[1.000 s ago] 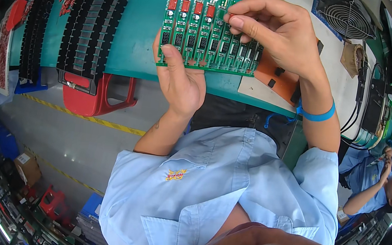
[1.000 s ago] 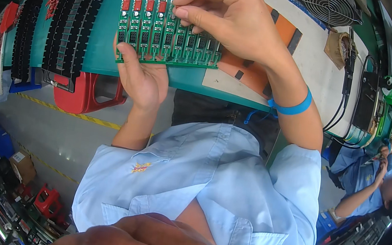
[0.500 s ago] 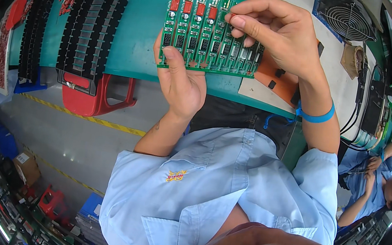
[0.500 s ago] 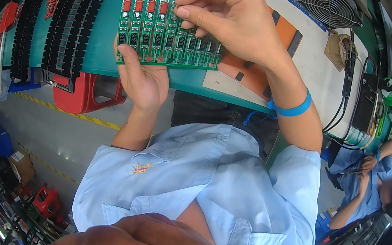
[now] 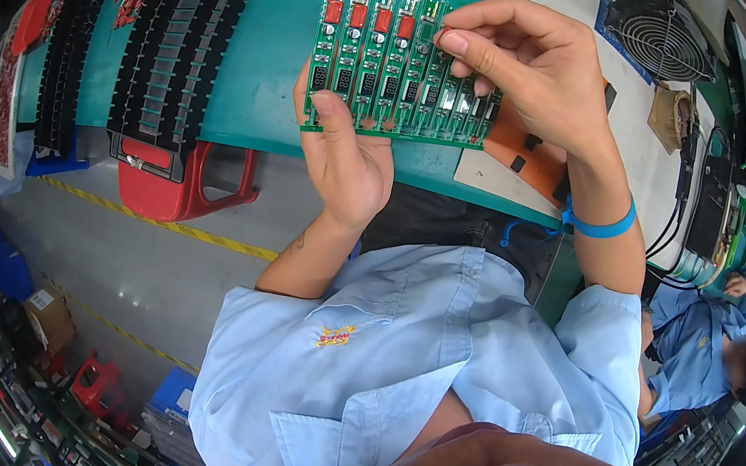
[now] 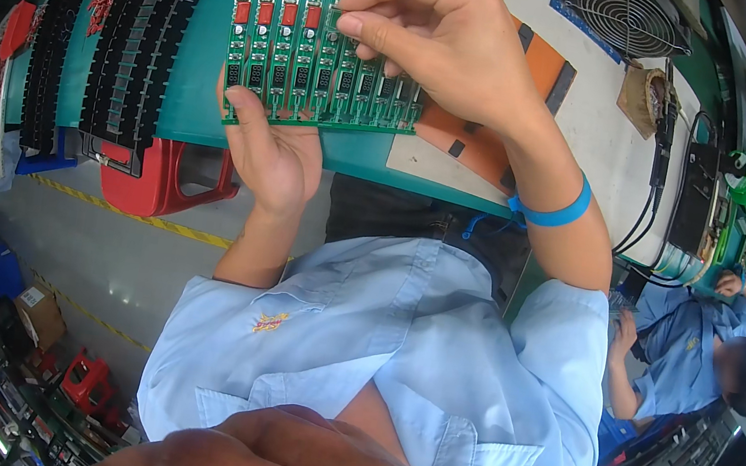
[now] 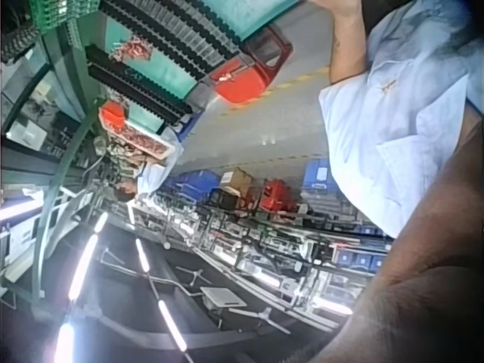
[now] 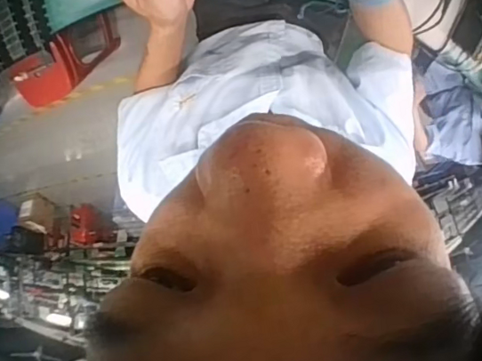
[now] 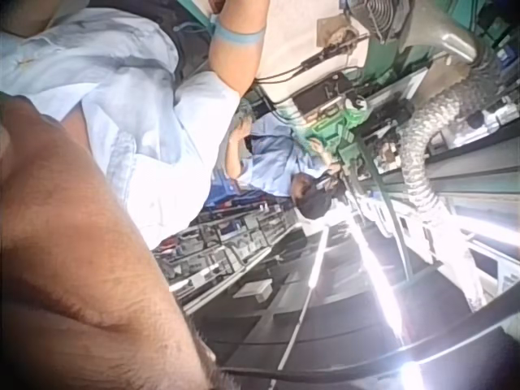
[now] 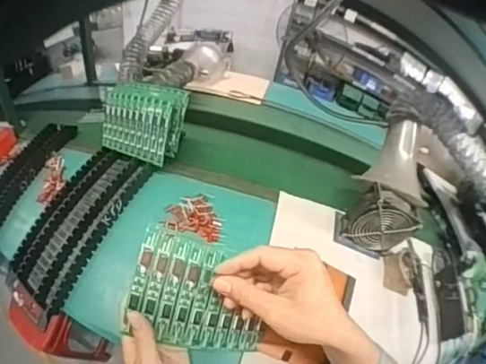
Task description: The person solders a circuit board panel using a soldering iron, inserts electronic components into another circuit board panel by hand, and covers the panel with a metal plate before placing it onto a base plate.
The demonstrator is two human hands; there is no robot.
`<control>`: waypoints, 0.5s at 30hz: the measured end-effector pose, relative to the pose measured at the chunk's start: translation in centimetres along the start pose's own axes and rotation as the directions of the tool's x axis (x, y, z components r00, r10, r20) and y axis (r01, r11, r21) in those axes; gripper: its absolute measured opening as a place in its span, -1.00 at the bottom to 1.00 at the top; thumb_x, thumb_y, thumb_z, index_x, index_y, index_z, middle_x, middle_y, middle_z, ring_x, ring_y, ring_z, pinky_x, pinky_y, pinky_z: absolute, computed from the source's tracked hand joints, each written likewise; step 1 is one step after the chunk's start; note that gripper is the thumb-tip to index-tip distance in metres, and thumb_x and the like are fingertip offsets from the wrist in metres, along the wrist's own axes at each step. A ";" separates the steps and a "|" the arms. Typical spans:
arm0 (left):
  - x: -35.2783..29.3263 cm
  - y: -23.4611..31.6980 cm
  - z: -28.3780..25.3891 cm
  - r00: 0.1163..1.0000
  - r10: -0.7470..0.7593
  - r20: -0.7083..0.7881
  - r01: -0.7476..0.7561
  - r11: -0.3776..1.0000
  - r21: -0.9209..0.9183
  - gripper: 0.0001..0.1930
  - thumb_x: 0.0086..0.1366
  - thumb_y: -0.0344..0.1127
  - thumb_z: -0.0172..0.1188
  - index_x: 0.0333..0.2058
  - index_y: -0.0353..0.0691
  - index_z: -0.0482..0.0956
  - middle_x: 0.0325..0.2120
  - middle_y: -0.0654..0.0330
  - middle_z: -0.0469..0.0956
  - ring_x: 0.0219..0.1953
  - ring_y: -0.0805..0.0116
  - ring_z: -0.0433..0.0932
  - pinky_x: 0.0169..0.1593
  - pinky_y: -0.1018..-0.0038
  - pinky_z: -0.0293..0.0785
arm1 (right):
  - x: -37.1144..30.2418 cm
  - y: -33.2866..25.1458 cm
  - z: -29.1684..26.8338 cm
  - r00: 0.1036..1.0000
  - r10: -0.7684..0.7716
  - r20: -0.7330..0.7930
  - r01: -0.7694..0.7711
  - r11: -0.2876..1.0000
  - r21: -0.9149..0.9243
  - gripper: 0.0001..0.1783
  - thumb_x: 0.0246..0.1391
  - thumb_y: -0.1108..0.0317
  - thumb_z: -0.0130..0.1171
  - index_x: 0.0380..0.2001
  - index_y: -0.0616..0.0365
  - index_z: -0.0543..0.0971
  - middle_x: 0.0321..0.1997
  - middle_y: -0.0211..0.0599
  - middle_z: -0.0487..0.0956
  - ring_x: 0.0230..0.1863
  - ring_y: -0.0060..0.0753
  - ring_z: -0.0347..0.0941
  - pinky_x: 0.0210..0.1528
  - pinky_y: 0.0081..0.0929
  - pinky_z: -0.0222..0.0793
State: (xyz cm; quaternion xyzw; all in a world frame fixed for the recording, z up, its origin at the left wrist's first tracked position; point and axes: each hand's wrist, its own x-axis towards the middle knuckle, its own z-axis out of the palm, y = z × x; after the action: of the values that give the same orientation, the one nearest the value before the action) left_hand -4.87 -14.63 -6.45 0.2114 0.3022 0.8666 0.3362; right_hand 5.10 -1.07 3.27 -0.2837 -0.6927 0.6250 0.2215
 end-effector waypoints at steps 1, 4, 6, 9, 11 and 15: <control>0.0 0.0 0.0 1.000 0.001 -0.003 -0.001 1.000 -0.002 -0.54 0.60 -0.11 -0.31 0.34 -0.17 0.04 0.18 0.05 0.42 0.06 0.32 0.56 0.06 0.39 0.55 | 0.0 0.0 0.0 1.000 0.000 -0.017 0.000 1.000 0.002 -0.84 0.11 0.48 0.36 -0.22 0.26 0.68 -0.37 -0.30 0.69 -0.42 -0.64 0.56 -0.46 -0.83 0.43; 0.0 0.1 0.0 1.000 -0.001 0.011 0.001 1.000 -0.005 -0.54 0.60 -0.11 -0.31 0.34 -0.17 0.03 0.18 0.05 0.42 0.06 0.32 0.56 0.07 0.39 0.55 | 0.1 0.2 -0.1 1.000 -0.005 0.006 0.005 1.000 0.001 -0.83 0.10 0.47 0.37 -0.22 0.26 0.68 -0.37 -0.30 0.69 -0.43 -0.65 0.55 -0.46 -0.83 0.43; 0.1 0.1 0.0 1.000 -0.003 0.025 0.003 1.000 -0.009 -0.54 0.60 -0.11 -0.31 0.34 -0.17 0.03 0.18 0.05 0.42 0.06 0.32 0.56 0.07 0.38 0.55 | 0.1 0.4 -0.2 1.000 -0.010 0.029 0.010 1.000 0.000 -0.83 0.10 0.47 0.37 -0.22 0.26 0.68 -0.38 -0.31 0.69 -0.44 -0.66 0.55 -0.47 -0.83 0.43; 0.1 0.0 0.1 1.000 0.002 0.014 -0.002 1.000 -0.004 -0.54 0.60 -0.12 -0.31 0.34 -0.17 0.03 0.18 0.05 0.42 0.05 0.32 0.56 0.07 0.39 0.55 | 0.1 0.2 -0.1 1.000 -0.004 0.004 0.004 1.000 0.002 -0.83 0.10 0.47 0.37 -0.22 0.25 0.68 -0.38 -0.31 0.70 -0.45 -0.66 0.54 -0.48 -0.83 0.42; 0.1 0.0 0.2 1.000 0.006 0.003 -0.006 1.000 0.000 -0.55 0.61 -0.12 -0.32 0.34 -0.17 0.03 0.18 0.06 0.42 0.05 0.33 0.57 0.06 0.39 0.55 | 0.1 0.1 0.0 1.000 0.001 -0.021 -0.001 1.000 0.004 -0.82 0.10 0.47 0.37 -0.21 0.25 0.68 -0.38 -0.32 0.70 -0.46 -0.67 0.53 -0.48 -0.84 0.42; 0.1 0.0 -0.1 1.000 0.010 0.029 -0.010 1.000 0.002 -0.55 0.61 -0.13 -0.32 0.34 -0.17 0.03 0.18 0.05 0.42 0.06 0.32 0.56 0.07 0.38 0.55 | 0.1 0.3 -0.1 1.000 0.003 -0.004 -0.003 1.000 0.004 -0.82 0.10 0.46 0.38 -0.22 0.25 0.68 -0.38 -0.32 0.70 -0.46 -0.68 0.53 -0.49 -0.84 0.42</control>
State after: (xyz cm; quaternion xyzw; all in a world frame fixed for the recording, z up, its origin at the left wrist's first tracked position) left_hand -4.95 -14.60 -6.51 0.2257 0.2973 0.8647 0.3360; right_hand 5.16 -0.88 3.03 -0.2855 -0.6905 0.6261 0.2228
